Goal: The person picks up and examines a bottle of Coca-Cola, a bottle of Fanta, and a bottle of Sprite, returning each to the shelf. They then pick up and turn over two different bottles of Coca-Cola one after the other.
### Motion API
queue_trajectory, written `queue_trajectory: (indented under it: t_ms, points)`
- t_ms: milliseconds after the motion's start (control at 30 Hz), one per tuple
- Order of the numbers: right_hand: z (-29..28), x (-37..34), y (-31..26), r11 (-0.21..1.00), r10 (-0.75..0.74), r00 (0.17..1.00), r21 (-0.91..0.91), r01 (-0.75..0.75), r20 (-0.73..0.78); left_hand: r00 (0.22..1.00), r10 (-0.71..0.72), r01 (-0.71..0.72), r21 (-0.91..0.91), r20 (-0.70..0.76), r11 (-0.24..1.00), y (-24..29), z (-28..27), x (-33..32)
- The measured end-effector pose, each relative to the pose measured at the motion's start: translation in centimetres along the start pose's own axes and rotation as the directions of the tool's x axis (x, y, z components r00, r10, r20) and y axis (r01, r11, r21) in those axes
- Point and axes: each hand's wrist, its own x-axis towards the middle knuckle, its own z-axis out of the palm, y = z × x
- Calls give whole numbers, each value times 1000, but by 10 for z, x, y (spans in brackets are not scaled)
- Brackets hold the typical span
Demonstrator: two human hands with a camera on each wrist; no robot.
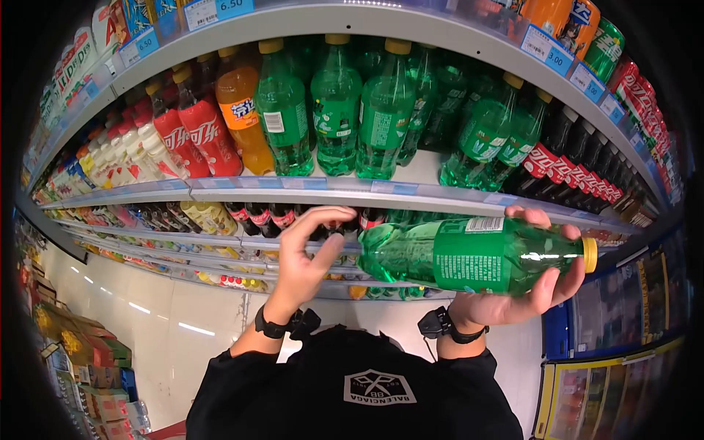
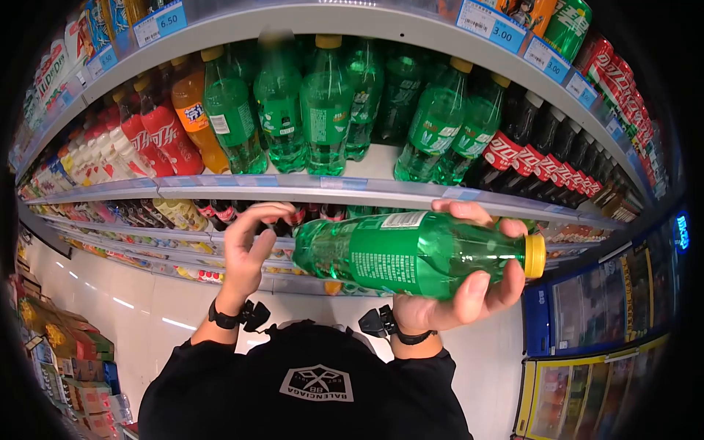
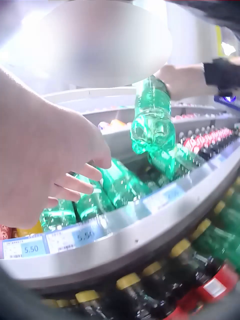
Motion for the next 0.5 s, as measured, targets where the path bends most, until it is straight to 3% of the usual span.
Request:
queue_trajectory:
  t_ms: [67,100,133,167,200,267,300,333,367,400,467,500]
  points:
    - [8,-6,-11,993,109,994,52,-111,24,945,-232,312,-412,233,856,13,8,-15]
    - [14,-12,-14,984,156,987,92,-152,-37,935,-177,258,-244,308,935,6,7,-20]
    - [19,-18,-15,973,201,975,135,-187,-96,931,-182,264,-240,315,934,5,4,-28]
    - [21,-21,-14,971,198,980,139,-192,-25,844,-288,493,-443,452,749,8,2,-36]
    - [23,-23,-12,970,193,980,141,-197,46,728,-332,680,-565,600,468,11,-1,-39]
    - [31,-28,-12,973,151,986,165,-161,71,695,-349,717,-568,628,404,17,-6,-40]
    - [36,-30,-14,983,179,980,16,-181,89,877,-270,430,-396,398,812,22,-6,-42]
    - [41,-31,-17,972,209,973,-132,-195,102,977,-46,61,-65,210,996,25,-5,-44]
    - [42,-35,-19,962,258,958,-119,-244,124,991,103,-106,33,84,994,25,-4,-47]
    - [49,-39,-23,952,303,946,-89,-294,115,990,105,-108,28,92,994,19,-9,-51]
    - [44,-49,-24,948,284,940,-205,-245,191,926,378,-365,282,9,887,5,-23,-59]
    - [46,-54,-26,946,299,938,-180,-268,177,895,446,-410,408,9,816,11,-27,-60]
